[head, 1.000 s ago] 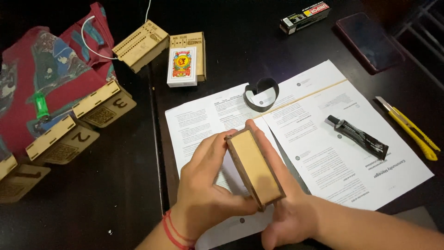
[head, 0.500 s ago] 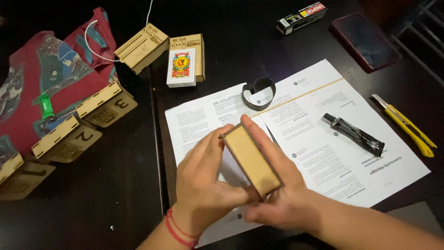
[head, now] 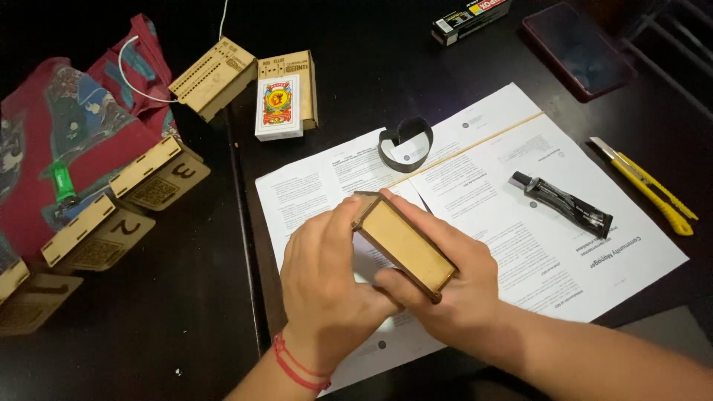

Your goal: Assembling a small laser-cut wooden box by applying glue to the edges and joining the pieces together according to instructions.

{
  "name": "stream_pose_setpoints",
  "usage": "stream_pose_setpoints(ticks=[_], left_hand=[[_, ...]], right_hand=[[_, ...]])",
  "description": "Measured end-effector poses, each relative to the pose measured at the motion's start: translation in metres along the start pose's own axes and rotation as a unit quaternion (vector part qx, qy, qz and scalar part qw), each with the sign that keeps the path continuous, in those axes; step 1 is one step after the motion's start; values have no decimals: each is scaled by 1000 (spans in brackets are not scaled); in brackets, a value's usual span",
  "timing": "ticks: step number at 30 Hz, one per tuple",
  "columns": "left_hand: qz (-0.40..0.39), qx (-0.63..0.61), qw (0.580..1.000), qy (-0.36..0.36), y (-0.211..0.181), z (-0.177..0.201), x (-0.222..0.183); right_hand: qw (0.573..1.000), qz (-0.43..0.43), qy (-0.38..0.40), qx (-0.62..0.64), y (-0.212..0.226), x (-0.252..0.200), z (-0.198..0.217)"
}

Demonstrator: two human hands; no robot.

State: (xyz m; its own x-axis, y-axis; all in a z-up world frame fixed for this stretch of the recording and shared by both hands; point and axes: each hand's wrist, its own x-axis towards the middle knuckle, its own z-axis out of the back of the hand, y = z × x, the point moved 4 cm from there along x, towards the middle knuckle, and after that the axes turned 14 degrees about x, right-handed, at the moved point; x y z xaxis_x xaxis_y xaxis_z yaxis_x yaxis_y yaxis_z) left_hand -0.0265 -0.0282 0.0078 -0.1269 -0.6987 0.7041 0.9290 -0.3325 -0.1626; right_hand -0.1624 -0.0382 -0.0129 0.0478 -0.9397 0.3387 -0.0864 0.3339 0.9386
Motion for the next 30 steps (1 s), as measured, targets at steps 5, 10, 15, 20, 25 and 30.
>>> stream_pose_setpoints(ticks=[5, 10, 15, 20, 25, 30], left_hand=[[-14, -20, 1000, 0, 6, -6, -7], [-21, -79, 997, 1, 6, -1, -2], [-22, -101, 995, -5, 2, -1, -2], [-35, -120, 991, 37, 11, -11, -8], [59, -192, 972, 125, 25, -6, 11], [314, -566, 730, 220, 33, -22, -1]], right_hand=[[1000, 17, 17, -12, 4, -2, 1], [997, 63, 44, -29, 6, -3, -2], [997, 78, 9, 11, 4, -5, -5], [998, 31, -37, 27, -12, -9, 9], [898, -87, -69, 425, -25, 18, 14], [866, -79, -31, 492, -19, 27, 7]])
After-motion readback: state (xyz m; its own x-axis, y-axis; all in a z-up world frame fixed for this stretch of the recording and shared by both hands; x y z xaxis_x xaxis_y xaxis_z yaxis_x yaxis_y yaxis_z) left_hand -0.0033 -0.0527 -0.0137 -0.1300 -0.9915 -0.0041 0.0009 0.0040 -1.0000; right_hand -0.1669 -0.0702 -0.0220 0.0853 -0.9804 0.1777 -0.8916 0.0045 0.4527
